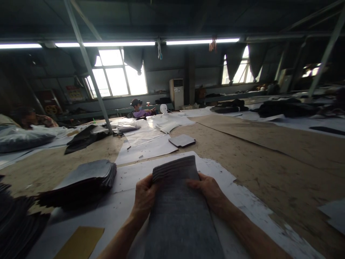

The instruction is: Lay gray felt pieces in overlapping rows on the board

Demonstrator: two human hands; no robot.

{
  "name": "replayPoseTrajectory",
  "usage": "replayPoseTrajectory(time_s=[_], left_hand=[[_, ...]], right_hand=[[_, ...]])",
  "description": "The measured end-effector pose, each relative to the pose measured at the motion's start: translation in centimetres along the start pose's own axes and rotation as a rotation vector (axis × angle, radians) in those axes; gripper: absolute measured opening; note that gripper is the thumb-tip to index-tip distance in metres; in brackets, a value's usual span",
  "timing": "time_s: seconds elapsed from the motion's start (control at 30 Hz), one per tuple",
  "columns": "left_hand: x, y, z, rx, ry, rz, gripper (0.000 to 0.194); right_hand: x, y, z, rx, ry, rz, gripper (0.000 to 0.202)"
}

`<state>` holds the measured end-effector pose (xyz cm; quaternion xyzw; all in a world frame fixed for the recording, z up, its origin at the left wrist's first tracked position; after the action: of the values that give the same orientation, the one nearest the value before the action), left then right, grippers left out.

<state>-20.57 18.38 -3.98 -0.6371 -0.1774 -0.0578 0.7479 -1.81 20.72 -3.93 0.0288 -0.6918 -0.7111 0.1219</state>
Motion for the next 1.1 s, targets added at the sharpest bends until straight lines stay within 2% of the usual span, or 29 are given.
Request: replayPoseTrajectory(time_s=[0.07,0.13,0.23,0.33,0.43,0.5,0.6,0.7,0.83,0.93,1.03,1.1], left_hand=[[0.1,0.0,0.0,0.014,0.006,-0.01,0.025],[0.3,0.1,0.0,-0.023,0.041,-0.026,0.029],[0.4,0.3,-0.1,-0.073,0.055,-0.024,0.03],[0.3,0.0,-0.1,-0.004,0.005,0.005,0.023],[0.3,-0.5,-0.1,0.08,-0.021,0.012,0.019],[0.4,-0.4,-0.1,0.047,0.017,-0.013,0.023],[0.6,0.4,-0.1,-0.104,0.101,-0.032,0.029],[0.5,1.0,-0.3,-0.197,0.092,-0.002,0.029],[0.1,0.8,-0.4,-0.147,-0.006,0.003,0.032],[0.0,0.5,-0.2,-0.138,-0.008,0.003,0.03],[0.1,0.5,-0.1,-0.159,0.043,0.024,0.021],[0.0,0.3,-0.1,-0.128,0.037,0.051,0.017]], right_hand=[[-0.1,-0.1,0.1,-0.035,-0.034,0.014,0.035],[-0.3,-0.1,0.2,-0.081,-0.073,0.003,0.026],[-0.2,-0.1,0.2,-0.065,-0.05,-0.007,0.022],[-0.1,-0.1,0.1,0.006,0.019,0.007,0.031],[-0.1,0.0,-0.1,-0.019,-0.023,-0.019,0.029],[-0.1,0.2,-0.2,-0.09,-0.089,-0.065,0.025],[-0.2,0.4,-0.3,-0.15,-0.14,-0.129,0.022],[-0.4,0.5,-0.1,-0.06,-0.092,-0.137,0.029],[-0.5,0.6,-0.5,0.051,0.043,-0.17,0.028],[-0.6,0.6,-0.9,-0.043,-0.012,-0.247,0.029],[-0.7,0.4,-0.9,-0.141,-0.086,-0.302,0.015],[-0.8,0.2,-0.6,-0.128,-0.075,-0.301,0.007]])
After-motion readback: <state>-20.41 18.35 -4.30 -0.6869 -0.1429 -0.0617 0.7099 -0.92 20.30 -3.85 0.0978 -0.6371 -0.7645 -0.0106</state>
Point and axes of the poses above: each hand's wrist, its own z-axis towards the middle knuckle, its own x-axis out of the palm, y = z × x, the point moved 3 cm from there along z, towards the middle knuckle, and after that the axes turned 1 degree about -z, right-handed, at the moved point
